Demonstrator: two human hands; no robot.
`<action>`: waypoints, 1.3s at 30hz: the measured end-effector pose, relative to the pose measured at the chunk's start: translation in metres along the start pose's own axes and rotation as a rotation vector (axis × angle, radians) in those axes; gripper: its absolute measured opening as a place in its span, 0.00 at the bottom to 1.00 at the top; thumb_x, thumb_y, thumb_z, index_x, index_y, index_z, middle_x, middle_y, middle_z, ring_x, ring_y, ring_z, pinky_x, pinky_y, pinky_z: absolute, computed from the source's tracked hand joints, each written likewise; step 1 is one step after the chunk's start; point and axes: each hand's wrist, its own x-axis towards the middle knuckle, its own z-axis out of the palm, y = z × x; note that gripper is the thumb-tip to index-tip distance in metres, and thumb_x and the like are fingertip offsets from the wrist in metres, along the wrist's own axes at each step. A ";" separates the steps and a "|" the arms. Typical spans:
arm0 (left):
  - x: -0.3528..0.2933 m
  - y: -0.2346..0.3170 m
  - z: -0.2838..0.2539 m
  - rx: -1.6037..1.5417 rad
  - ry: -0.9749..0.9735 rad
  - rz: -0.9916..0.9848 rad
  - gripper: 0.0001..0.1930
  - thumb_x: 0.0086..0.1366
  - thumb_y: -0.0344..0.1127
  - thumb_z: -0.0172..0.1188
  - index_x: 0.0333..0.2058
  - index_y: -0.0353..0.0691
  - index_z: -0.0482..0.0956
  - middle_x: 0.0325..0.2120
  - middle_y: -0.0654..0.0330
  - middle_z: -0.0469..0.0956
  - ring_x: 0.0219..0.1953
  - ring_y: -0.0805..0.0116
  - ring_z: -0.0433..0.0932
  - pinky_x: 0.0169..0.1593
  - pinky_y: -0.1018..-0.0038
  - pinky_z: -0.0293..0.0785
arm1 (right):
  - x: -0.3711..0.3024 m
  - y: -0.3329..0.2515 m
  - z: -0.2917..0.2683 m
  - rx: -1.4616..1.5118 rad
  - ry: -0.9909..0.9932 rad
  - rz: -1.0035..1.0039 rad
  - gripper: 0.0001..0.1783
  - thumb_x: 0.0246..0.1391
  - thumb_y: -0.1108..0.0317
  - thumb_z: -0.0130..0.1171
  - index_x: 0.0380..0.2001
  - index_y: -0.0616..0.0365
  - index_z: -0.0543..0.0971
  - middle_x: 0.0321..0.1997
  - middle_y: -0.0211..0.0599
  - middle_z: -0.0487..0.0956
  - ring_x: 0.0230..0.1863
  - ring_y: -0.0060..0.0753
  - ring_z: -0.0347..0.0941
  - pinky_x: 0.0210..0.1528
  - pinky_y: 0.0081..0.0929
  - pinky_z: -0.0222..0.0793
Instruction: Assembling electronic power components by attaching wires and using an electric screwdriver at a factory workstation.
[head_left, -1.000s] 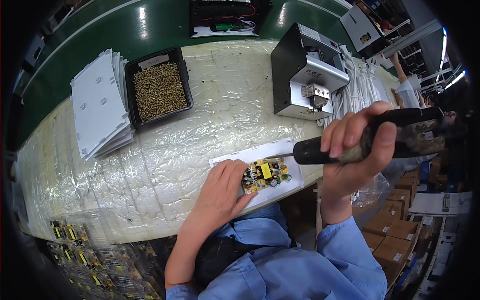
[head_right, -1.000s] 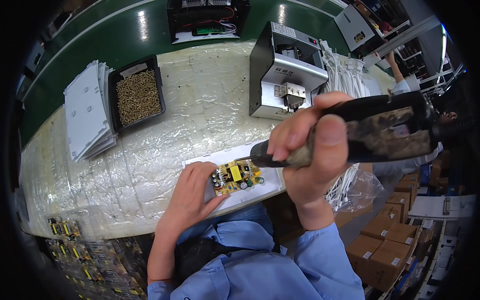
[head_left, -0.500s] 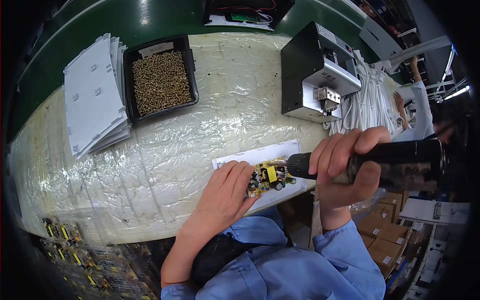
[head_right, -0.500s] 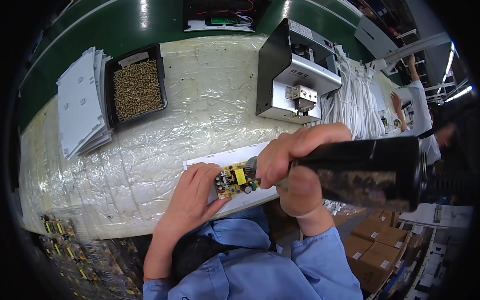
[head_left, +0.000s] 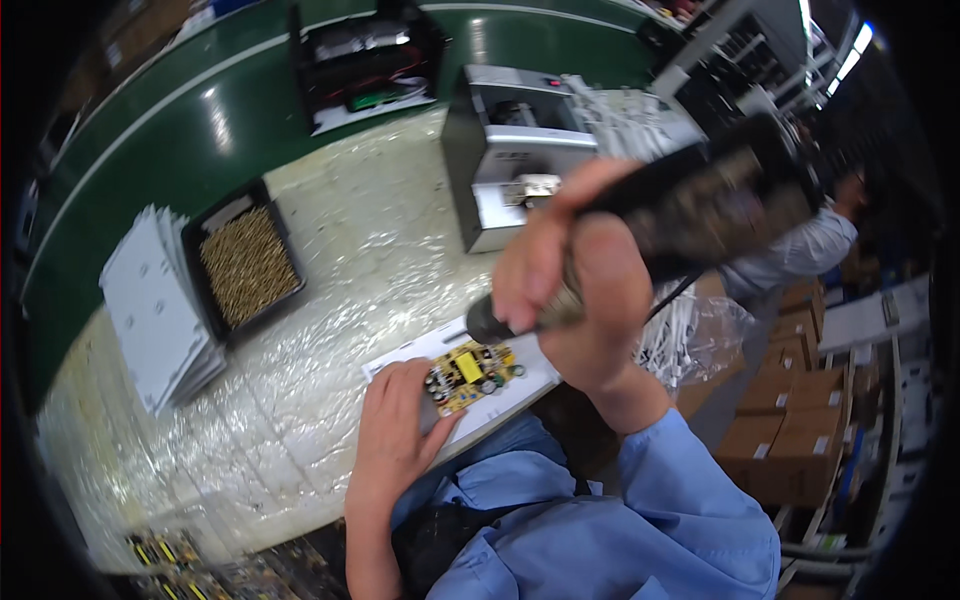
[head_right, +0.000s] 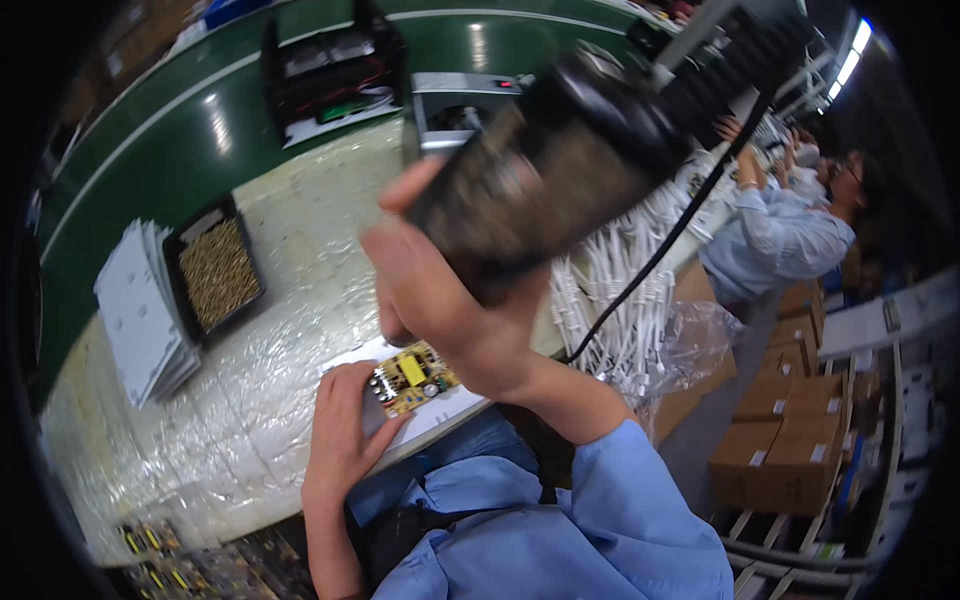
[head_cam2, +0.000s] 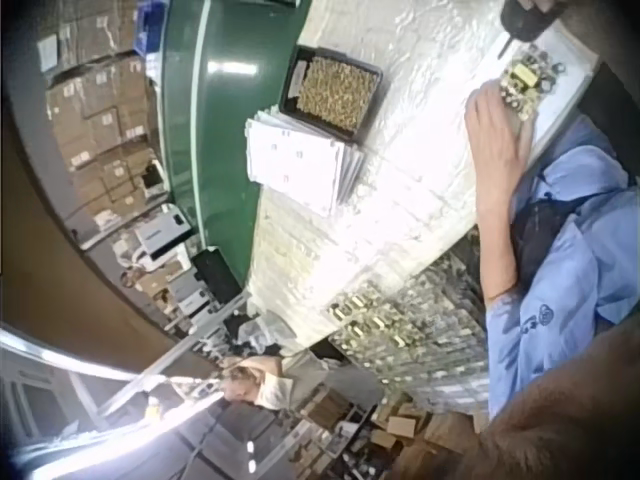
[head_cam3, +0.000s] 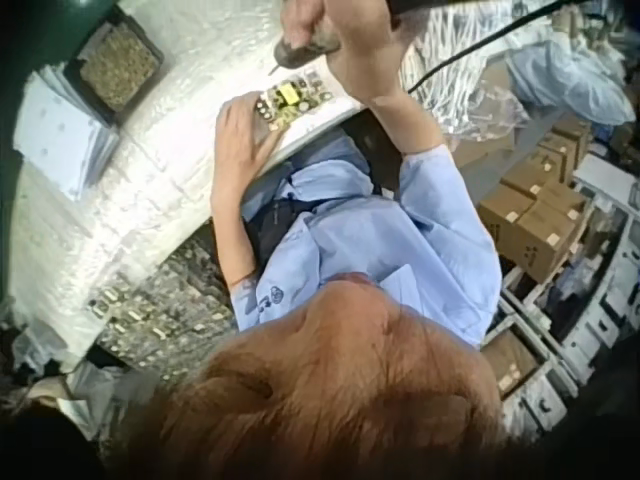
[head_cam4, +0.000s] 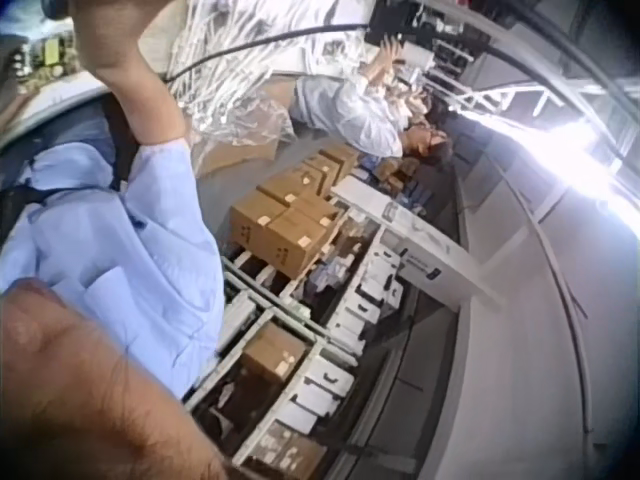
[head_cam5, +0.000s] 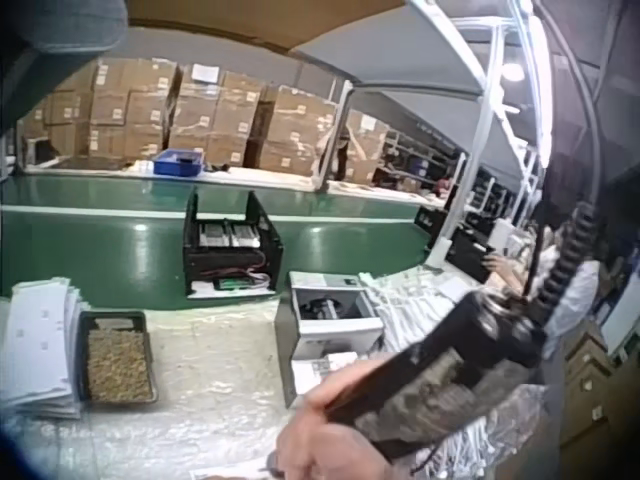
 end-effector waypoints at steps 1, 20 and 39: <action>0.004 0.008 0.003 -0.003 0.014 -0.002 0.30 0.52 0.34 0.71 0.51 0.31 0.69 0.47 0.46 0.73 0.51 0.45 0.70 0.57 0.58 0.66 | 0.010 -0.006 -0.006 -0.141 0.030 -0.070 0.18 0.65 0.55 0.53 0.46 0.58 0.68 0.21 0.29 0.70 0.17 0.21 0.66 0.24 0.26 0.69; 0.022 0.052 0.029 0.073 0.014 -0.043 0.34 0.51 0.35 0.73 0.55 0.33 0.68 0.48 0.47 0.72 0.52 0.46 0.68 0.58 0.58 0.64 | -0.075 -0.072 -0.156 -0.956 -0.021 -0.614 0.16 0.60 0.79 0.43 0.47 0.66 0.77 0.37 0.52 0.81 0.33 0.35 0.80 0.33 0.30 0.75; 0.011 0.045 0.032 0.088 0.017 -0.038 0.35 0.52 0.36 0.72 0.57 0.34 0.67 0.51 0.48 0.71 0.55 0.47 0.67 0.60 0.58 0.63 | -0.051 -0.081 -0.218 -0.129 0.674 -0.084 0.11 0.66 0.63 0.54 0.39 0.61 0.75 0.31 0.29 0.70 0.19 0.15 0.56 0.20 0.17 0.54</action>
